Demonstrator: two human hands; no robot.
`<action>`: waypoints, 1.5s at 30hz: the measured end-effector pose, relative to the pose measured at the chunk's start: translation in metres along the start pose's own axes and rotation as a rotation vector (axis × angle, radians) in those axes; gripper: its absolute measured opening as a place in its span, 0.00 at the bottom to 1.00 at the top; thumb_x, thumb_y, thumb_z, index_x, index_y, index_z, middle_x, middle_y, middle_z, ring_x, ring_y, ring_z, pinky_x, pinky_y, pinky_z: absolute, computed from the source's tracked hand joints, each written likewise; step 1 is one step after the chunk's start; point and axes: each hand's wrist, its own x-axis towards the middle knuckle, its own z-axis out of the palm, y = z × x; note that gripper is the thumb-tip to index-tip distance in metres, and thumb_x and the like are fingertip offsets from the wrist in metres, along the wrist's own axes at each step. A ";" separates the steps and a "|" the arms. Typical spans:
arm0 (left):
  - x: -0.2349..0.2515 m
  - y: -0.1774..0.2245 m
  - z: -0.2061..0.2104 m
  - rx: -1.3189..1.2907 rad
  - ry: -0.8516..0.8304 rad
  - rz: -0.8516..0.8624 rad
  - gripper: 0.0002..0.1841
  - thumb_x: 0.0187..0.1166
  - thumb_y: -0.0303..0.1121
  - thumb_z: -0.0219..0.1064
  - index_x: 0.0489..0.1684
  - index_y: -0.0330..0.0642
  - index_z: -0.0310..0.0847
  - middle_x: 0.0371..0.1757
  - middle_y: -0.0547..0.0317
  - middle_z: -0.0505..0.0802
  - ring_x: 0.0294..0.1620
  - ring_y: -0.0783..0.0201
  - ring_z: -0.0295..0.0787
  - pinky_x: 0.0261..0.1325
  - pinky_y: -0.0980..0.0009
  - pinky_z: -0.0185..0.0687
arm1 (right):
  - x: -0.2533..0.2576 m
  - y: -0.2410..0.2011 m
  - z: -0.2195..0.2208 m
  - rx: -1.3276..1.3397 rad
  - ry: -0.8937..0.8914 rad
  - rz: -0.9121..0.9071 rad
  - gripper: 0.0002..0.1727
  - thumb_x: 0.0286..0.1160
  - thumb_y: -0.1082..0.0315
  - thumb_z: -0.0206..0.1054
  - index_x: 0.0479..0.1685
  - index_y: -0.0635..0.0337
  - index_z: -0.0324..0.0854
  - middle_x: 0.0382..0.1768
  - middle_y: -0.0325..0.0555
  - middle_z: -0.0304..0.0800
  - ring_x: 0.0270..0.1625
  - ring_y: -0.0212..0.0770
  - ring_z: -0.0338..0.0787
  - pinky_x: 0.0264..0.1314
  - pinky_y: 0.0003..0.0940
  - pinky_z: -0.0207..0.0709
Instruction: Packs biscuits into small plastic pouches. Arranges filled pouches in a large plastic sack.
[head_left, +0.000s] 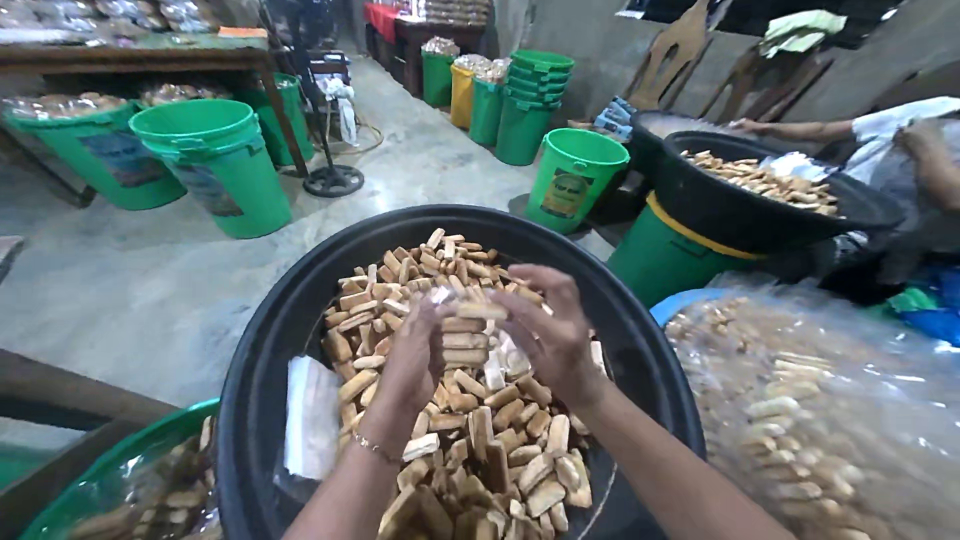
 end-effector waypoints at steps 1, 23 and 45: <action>-0.001 0.000 -0.001 -0.005 -0.080 0.030 0.19 0.95 0.38 0.40 0.73 0.38 0.68 0.45 0.56 0.92 0.42 0.64 0.93 0.48 0.67 0.91 | 0.002 -0.001 -0.004 0.007 -0.022 0.011 0.13 0.84 0.54 0.66 0.51 0.48 0.93 0.61 0.53 0.87 0.69 0.49 0.83 0.73 0.42 0.76; 0.010 0.011 -0.008 -0.331 0.137 0.108 0.20 0.96 0.40 0.38 0.65 0.39 0.73 0.42 0.54 0.94 0.40 0.63 0.95 0.44 0.68 0.93 | 0.007 -0.010 -0.036 0.384 0.057 0.528 0.12 0.77 0.70 0.68 0.55 0.63 0.77 0.45 0.32 0.91 0.47 0.23 0.91 0.53 0.23 0.88; -0.030 -0.009 0.026 -0.226 -0.194 -0.030 0.19 0.96 0.38 0.39 0.55 0.39 0.77 0.38 0.57 0.95 0.38 0.65 0.96 0.44 0.69 0.93 | -0.002 -0.011 -0.052 -0.008 0.138 -0.057 0.12 0.82 0.47 0.66 0.47 0.42 0.79 0.68 0.24 0.73 0.78 0.20 0.69 0.80 0.18 0.66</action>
